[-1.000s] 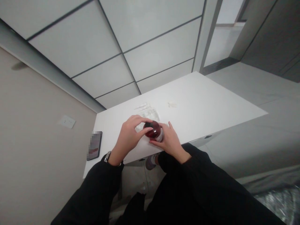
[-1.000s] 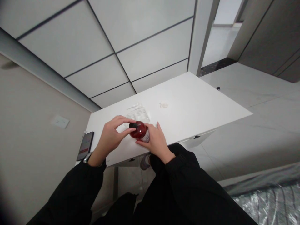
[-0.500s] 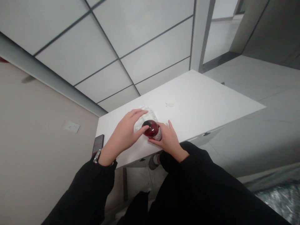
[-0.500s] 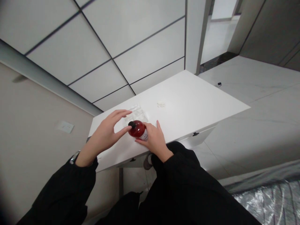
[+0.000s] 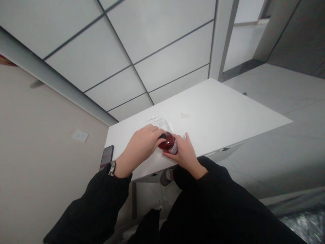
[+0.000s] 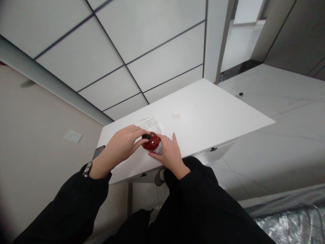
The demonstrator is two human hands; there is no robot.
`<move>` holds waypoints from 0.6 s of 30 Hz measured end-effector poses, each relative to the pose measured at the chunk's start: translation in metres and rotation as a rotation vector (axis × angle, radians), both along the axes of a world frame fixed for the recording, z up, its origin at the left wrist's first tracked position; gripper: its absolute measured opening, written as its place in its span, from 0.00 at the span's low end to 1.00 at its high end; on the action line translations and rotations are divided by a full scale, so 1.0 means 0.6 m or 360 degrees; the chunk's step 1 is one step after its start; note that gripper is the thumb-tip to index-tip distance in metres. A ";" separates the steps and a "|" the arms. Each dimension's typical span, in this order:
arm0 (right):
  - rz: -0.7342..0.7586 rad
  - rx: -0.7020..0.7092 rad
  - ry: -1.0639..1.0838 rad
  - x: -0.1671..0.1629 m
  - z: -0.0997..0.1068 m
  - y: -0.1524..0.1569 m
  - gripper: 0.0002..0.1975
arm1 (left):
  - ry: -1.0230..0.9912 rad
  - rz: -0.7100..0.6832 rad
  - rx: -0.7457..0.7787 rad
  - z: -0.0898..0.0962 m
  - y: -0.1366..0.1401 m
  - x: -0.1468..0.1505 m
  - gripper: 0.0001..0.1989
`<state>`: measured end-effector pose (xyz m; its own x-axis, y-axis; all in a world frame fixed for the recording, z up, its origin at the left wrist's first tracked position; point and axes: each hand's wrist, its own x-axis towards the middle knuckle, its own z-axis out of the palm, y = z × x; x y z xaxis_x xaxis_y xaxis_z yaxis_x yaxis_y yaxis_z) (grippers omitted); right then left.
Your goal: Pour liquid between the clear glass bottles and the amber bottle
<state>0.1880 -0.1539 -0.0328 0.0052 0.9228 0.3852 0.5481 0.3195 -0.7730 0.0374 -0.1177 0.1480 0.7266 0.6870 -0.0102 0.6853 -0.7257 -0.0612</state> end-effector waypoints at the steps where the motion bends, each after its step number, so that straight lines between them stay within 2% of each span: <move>1: 0.0002 -0.0001 -0.0010 0.002 0.000 -0.001 0.38 | -0.0052 -0.0148 -0.0026 -0.001 0.001 -0.002 0.10; 3: 0.0000 -0.0002 -0.0031 0.007 0.000 -0.002 0.38 | -0.0197 -0.0386 -0.0079 -0.002 0.002 -0.006 0.18; 4: -0.0001 -0.0003 -0.0041 0.010 0.000 -0.003 0.37 | -0.0273 -0.0423 -0.0073 -0.002 0.001 -0.008 0.20; 5: 0.0000 -0.0003 -0.0051 0.012 0.000 -0.004 0.37 | -0.0328 -0.0398 -0.0043 -0.002 0.001 -0.009 0.19; 7: 0.0006 -0.0008 -0.0070 0.015 0.000 -0.005 0.37 | -0.0315 -0.0203 0.0042 -0.002 0.002 -0.009 0.17; 9: 0.0012 -0.0015 -0.0087 0.016 0.002 -0.006 0.36 | -0.0169 0.0011 0.0067 -0.004 0.004 -0.005 0.18; 11: 0.0012 -0.0023 -0.0103 0.015 0.004 -0.005 0.36 | -0.0036 0.0048 -0.0001 -0.006 0.008 0.000 0.17; 15: 0.0019 -0.0037 -0.0132 0.017 0.006 -0.007 0.37 | -0.0009 -0.0191 -0.0079 -0.005 0.017 0.002 0.13; 18: -0.0019 -0.0052 -0.0138 0.042 0.001 -0.009 0.38 | -0.0215 -0.0335 -0.0120 -0.002 0.031 -0.016 0.17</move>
